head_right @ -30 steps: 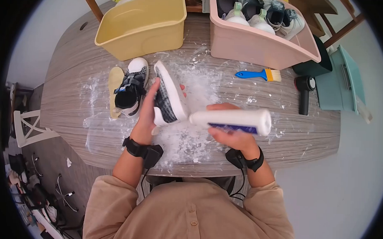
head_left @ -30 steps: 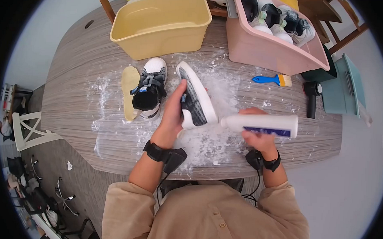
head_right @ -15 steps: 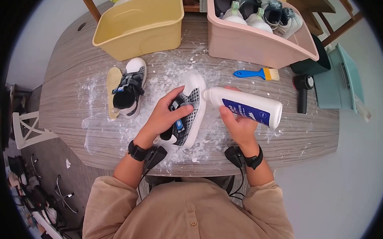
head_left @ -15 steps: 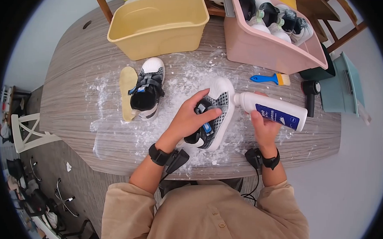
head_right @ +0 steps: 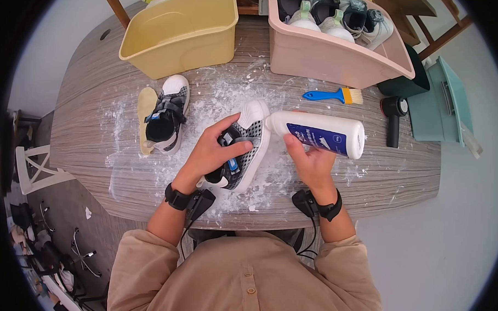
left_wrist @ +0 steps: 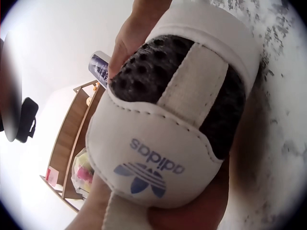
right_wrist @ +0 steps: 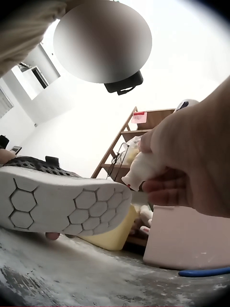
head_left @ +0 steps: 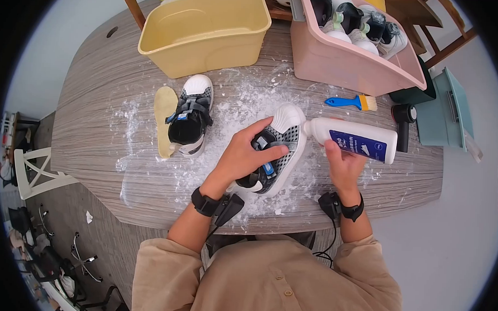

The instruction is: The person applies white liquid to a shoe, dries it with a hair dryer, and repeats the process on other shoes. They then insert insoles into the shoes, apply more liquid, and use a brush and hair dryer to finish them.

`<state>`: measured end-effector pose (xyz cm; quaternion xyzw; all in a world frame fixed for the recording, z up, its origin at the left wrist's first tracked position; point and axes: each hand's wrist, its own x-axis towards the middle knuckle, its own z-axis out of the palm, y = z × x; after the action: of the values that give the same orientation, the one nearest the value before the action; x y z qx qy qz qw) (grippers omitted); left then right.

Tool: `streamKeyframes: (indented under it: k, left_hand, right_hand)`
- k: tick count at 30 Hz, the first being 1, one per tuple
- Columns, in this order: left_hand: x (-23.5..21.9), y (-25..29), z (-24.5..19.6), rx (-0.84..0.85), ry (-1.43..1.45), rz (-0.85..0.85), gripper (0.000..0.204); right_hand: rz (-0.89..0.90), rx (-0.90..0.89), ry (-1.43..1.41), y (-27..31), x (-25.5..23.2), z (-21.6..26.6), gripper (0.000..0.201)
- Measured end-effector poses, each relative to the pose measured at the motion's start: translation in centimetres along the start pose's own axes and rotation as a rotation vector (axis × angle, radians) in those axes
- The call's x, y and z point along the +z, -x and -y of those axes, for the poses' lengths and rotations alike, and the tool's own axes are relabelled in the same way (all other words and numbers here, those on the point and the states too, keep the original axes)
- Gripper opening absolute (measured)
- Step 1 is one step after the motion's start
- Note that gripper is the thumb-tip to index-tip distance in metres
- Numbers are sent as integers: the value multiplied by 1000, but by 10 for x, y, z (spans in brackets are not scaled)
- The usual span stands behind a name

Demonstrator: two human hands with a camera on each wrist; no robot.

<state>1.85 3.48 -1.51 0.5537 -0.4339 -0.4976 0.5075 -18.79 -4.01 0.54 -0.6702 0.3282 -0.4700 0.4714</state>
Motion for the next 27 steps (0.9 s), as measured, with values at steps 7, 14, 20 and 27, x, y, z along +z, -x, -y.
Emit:
streamKeyframes:
  k: [7,14,20,27]
  left_hand:
    - [0,-1,3,4,-24,-1,70]
    - [5,0,2,-12,-24,-34,65]
    - [5,-2,8,-42,-26,-63,68]
    - [4,-4,11,-81,0,-78,67]
  right_hand:
    - [24,15,65,-2,-1,-1,36]
    - [10,58,26,-2,3,5,37]
    - [51,-39,22,-2,6,7,39]
    - [117,8,85,-1,4,10,39]
